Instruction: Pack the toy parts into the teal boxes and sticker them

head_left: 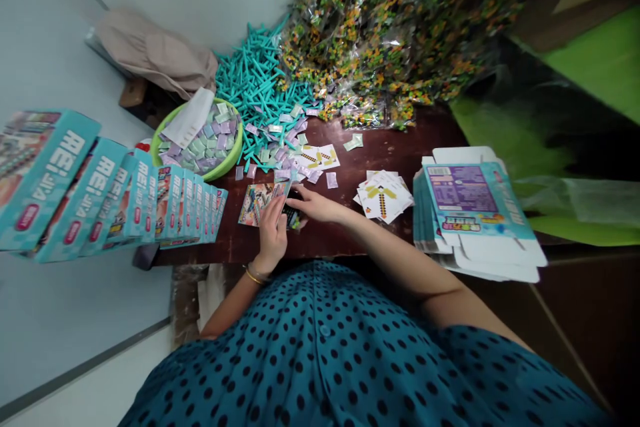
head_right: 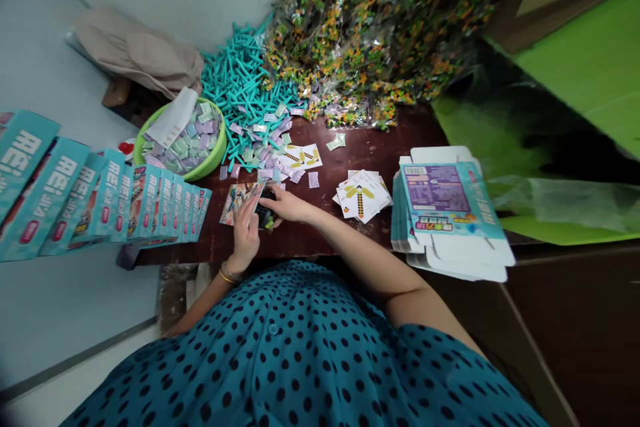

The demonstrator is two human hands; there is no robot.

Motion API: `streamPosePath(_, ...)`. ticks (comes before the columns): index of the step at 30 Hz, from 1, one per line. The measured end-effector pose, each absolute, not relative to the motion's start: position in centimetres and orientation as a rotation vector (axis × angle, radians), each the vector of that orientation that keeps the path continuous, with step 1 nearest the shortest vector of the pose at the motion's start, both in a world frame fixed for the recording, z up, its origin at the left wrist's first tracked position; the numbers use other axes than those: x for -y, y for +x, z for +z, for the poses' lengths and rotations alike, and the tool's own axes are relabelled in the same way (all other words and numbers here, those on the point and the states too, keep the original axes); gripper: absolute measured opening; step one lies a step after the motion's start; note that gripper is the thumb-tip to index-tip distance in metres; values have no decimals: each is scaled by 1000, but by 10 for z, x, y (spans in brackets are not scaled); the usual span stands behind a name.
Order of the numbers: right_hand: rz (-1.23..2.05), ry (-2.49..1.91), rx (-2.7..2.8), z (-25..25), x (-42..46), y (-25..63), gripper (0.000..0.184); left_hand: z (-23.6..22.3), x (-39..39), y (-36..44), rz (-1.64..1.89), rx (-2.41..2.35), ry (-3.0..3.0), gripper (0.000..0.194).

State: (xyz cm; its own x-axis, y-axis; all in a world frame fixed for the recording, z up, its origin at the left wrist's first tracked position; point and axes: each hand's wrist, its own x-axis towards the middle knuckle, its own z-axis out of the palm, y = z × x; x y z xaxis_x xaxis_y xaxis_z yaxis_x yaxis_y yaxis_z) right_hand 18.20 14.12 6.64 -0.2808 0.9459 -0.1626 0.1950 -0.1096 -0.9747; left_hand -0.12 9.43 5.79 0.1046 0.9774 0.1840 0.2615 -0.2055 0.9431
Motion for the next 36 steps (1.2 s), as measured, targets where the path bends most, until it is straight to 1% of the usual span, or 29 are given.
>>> streamPosePath(3, 971, -1304, 1575, 89, -130, 182, 49, 74, -102, -3, 1233, -1251, 1573, 50)
streamPosePath(5, 740, -1206, 1696, 98, -120, 180, 44, 88, -107, -6, 1289, -1260, 1545, 50)
streamPosePath(8, 619, -1006, 2077, 98, -108, 174, 30, 107, -114, -9, 1258, -1229, 1527, 51)
streamPosePath(10, 571, -931, 2189, 92, -105, 174, 27, 120, -116, -10, 1198, -1183, 1560, 51)
streamPosePath(12, 467, -942, 2024, 86, -103, 182, 28, 132, -119, -12, 1183, -1151, 1559, 51)
streamPosePath(14, 404, -1027, 1712, 79, -104, 195, 37, 140, -122, -14, 1194, -1073, 1498, 52)
streamPosePath(15, 440, -1074, 1572, 76, -104, 201, 42, 142, -123, -14, 1179, -1001, 1473, 54)
streamPosePath(17, 650, -1153, 1382, 67, -107, 208, 50, 136, -128, -12, 1133, -847, 1435, 61)
streamPosePath(19, 847, -1211, 1228, 59, -109, 206, 50, 119, -131, -5, 1153, -812, 1377, 66)
streamPosePath(22, 874, -1297, 1063, 49, -108, 195, 46, 84, -127, 7, 1248, -981, 1178, 66)
streamPosePath(25, 916, -1280, 1084, 47, -107, 186, 49, 60, -117, 14, 1237, -1052, 988, 63)
streamPosePath(28, 1185, -1135, 1053, 48, -110, 187, 64, 60, -114, 8, 1248, -1021, 902, 59)
streamPosePath(29, 1310, -1076, 1042, 49, -113, 191, 65, 63, -116, 4, 1234, -1004, 907, 59)
streamPosePath(31, 1503, -999, 1072, 54, -120, 200, 60, 70, -124, -5, 1151, -959, 953, 61)
streamPosePath(33, 1508, -985, 1231, 64, -128, 212, 53, 75, -133, -14, 1039, -909, 1007, 67)
streamPosePath(34, 1422, -995, 1353, 70, -133, 217, 49, 77, -137, -17, 996, -892, 1026, 71)
streamPosePath(36, 1139, -1009, 1667, 85, -140, 225, 37, 78, -146, -21, 933, -876, 1035, 83)
